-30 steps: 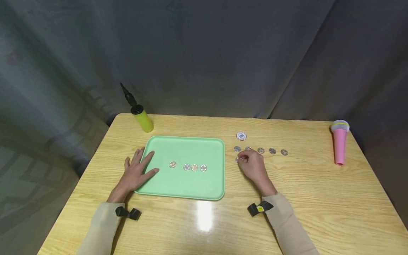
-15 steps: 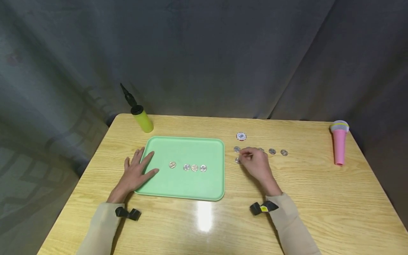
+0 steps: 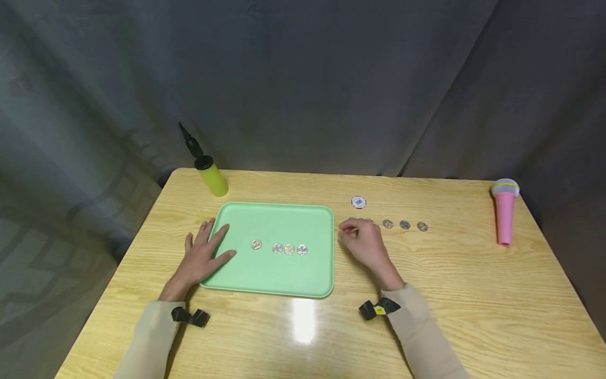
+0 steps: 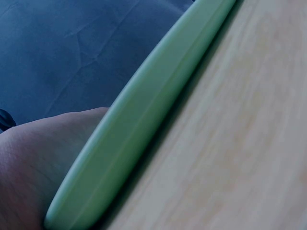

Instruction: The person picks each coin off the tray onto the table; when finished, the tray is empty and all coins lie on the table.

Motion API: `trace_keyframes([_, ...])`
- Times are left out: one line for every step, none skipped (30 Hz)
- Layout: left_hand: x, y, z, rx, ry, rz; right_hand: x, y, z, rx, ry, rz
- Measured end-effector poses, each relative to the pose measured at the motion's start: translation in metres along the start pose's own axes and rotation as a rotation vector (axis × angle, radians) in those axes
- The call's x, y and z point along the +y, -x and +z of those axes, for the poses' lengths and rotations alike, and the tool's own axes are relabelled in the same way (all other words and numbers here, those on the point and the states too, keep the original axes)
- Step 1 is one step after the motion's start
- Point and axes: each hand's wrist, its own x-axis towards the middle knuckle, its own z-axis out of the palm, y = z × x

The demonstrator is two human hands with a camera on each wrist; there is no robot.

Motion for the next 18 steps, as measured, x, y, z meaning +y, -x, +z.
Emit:
trace_keyframes([0.000,0.000,0.000,0.000,0.001,0.000,-0.001,0.000,0.002,-0.004,0.000,-0.003])
trace_keyframes([0.000,0.000,0.000,0.001,0.001,0.001,-0.003,-0.001,0.003,-0.006,-0.001,-0.007])
trace_keyframes([0.000,0.000,0.000,0.001,0.003,0.001,-0.004,-0.001,0.005,-0.009,-0.004,-0.012])
trace_keyframes([0.001,0.000,-0.001,0.001,0.004,0.000,-0.006,-0.001,0.007,-0.012,-0.012,-0.016])
trace_keyframes([0.001,0.000,-0.001,-0.001,0.004,-0.003,-0.008,-0.001,0.008,-0.016,-0.020,-0.020])
trace_keyframes([0.001,0.000,-0.001,-0.002,0.005,-0.004,-0.010,-0.002,0.010,-0.021,-0.029,-0.024])
trace_keyframes([0.001,0.000,-0.001,-0.004,0.005,-0.005,-0.011,-0.002,0.012,-0.026,-0.036,-0.031])
trace_keyframes([0.001,-0.001,-0.001,-0.005,0.005,-0.006,-0.013,-0.002,0.014,-0.030,-0.042,-0.034])
trace_keyframes([0.001,-0.001,0.000,-0.008,0.003,-0.010,-0.015,-0.002,0.016,-0.036,-0.044,-0.036])
trace_keyframes([0.001,-0.001,0.000,-0.011,0.000,-0.011,-0.017,-0.002,0.018,-0.041,-0.045,-0.036])
trace_keyframes([0.001,-0.001,0.000,-0.012,-0.003,-0.012,-0.018,-0.002,0.020,-0.048,-0.045,-0.038])
trace_keyframes([0.001,-0.001,0.000,-0.013,-0.005,-0.013,-0.020,-0.002,0.022,-0.055,-0.044,-0.039])
trace_keyframes([0.000,-0.001,0.000,-0.013,-0.007,-0.013,-0.021,-0.002,0.024,-0.060,-0.045,-0.041])
trace_keyframes([0.000,-0.001,0.000,-0.013,-0.008,-0.012,-0.022,-0.002,0.027,-0.066,-0.045,-0.040])
trace_keyframes([0.000,-0.001,0.000,-0.013,-0.008,-0.013,-0.024,-0.002,0.029,-0.073,-0.046,-0.042])
trace_keyframes([0.000,-0.001,-0.001,-0.014,-0.008,-0.013,-0.024,-0.002,0.031,-0.081,-0.051,-0.047])
trace_keyframes([0.001,-0.001,-0.001,-0.014,-0.008,-0.014,-0.025,-0.003,0.034,-0.089,-0.054,-0.049])
trace_keyframes([0.001,-0.001,-0.001,-0.015,-0.008,-0.014,-0.026,-0.003,0.036,-0.096,-0.054,-0.053])
